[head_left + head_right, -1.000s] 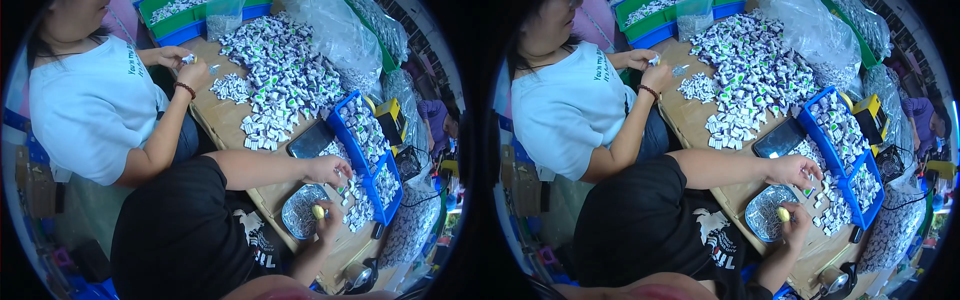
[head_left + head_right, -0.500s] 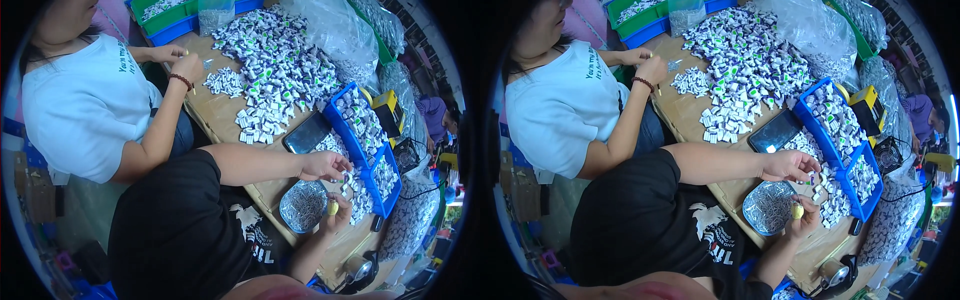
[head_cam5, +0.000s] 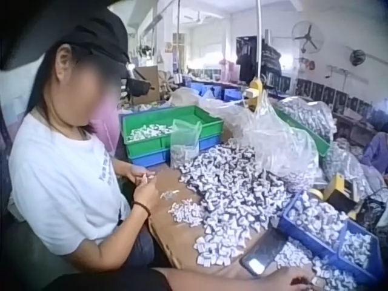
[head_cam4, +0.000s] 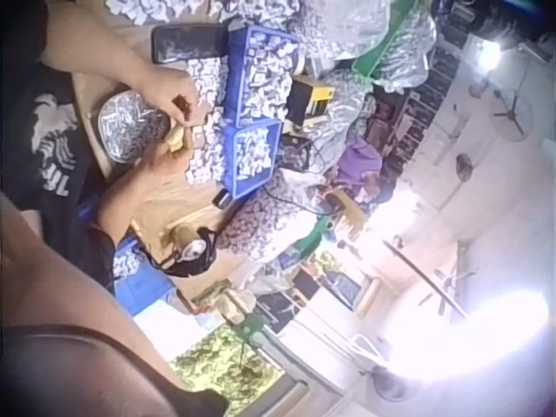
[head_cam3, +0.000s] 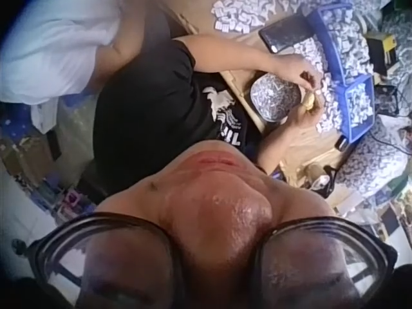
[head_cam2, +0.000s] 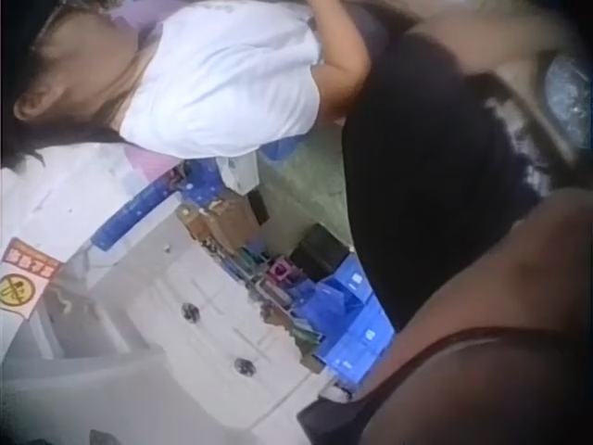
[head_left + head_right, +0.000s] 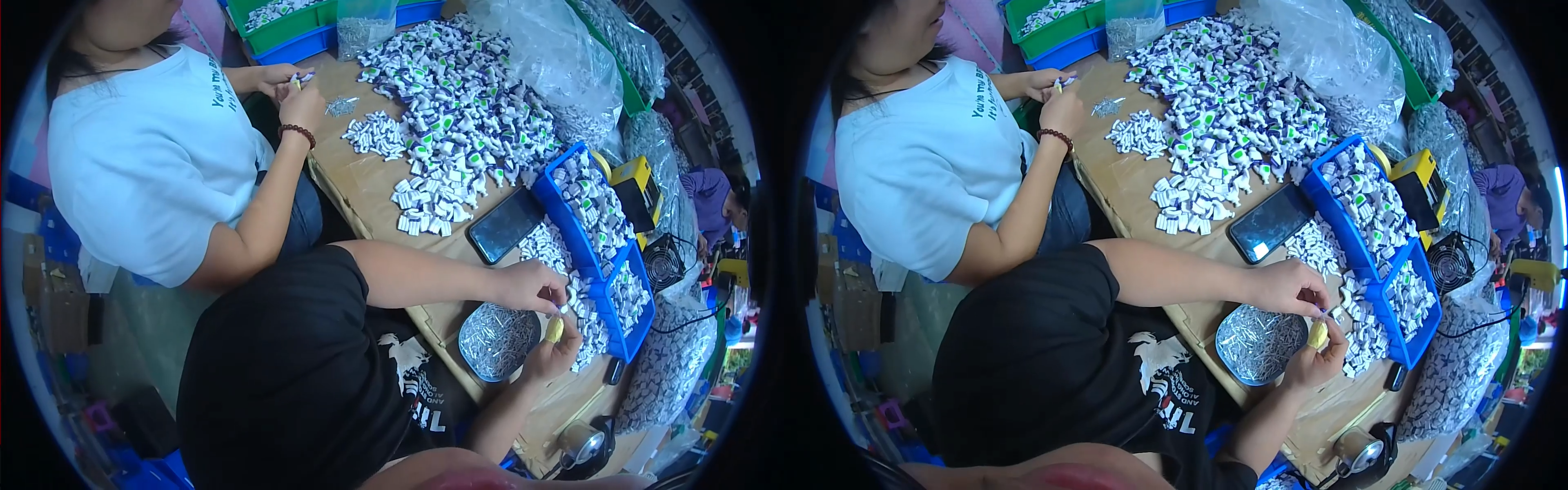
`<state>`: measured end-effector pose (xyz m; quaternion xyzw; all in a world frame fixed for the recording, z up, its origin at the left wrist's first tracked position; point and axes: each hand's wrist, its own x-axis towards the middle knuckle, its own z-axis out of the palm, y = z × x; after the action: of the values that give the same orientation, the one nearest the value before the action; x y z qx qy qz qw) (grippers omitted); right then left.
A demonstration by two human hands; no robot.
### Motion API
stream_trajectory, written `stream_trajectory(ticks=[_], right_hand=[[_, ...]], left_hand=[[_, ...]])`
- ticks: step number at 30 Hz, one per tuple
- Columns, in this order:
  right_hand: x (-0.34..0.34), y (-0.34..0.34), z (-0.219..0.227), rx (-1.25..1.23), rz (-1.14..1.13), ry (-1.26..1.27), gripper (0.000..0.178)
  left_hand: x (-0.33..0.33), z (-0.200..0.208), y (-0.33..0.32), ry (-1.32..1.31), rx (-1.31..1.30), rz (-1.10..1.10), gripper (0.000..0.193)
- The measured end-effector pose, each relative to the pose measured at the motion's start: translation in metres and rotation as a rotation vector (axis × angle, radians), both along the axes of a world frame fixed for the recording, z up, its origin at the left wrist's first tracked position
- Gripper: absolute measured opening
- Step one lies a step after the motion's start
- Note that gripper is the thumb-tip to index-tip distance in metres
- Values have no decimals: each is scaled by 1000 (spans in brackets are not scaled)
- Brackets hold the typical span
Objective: Assembling small blue and white electronic or mechanical components at a workbench.
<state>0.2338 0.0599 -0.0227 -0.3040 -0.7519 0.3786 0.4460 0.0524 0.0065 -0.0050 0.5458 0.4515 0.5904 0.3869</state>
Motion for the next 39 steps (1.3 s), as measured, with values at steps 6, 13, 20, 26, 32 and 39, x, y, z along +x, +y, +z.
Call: stream_trajectory(ticks=[6, 13, 20, 26, 32, 39], right_hand=[[-11, -4, 22, 264, -24, -139, 14], [-13, -9, 26, 575, 42, -220, 24], [-13, -9, 21, 472, -12, -107, 18], [-10, -9, 16, 317, 17, -158, 36], [-4, -2, 17, 239, 220, -250, 62], [1, 35, 3, -33, -182, 252, 51]], left_hand=[[0, -3, 1, 76, 89, 68, 16], [-5, -2, 5, 185, 165, 5, 15], [-2, -4, 1, 173, 228, -4, 14], [3, -2, -3, 237, 388, 59, 13], [-1, 0, 0, 294, 528, 31, 15], [-68, -24, 23, 997, 206, 511, 20]])
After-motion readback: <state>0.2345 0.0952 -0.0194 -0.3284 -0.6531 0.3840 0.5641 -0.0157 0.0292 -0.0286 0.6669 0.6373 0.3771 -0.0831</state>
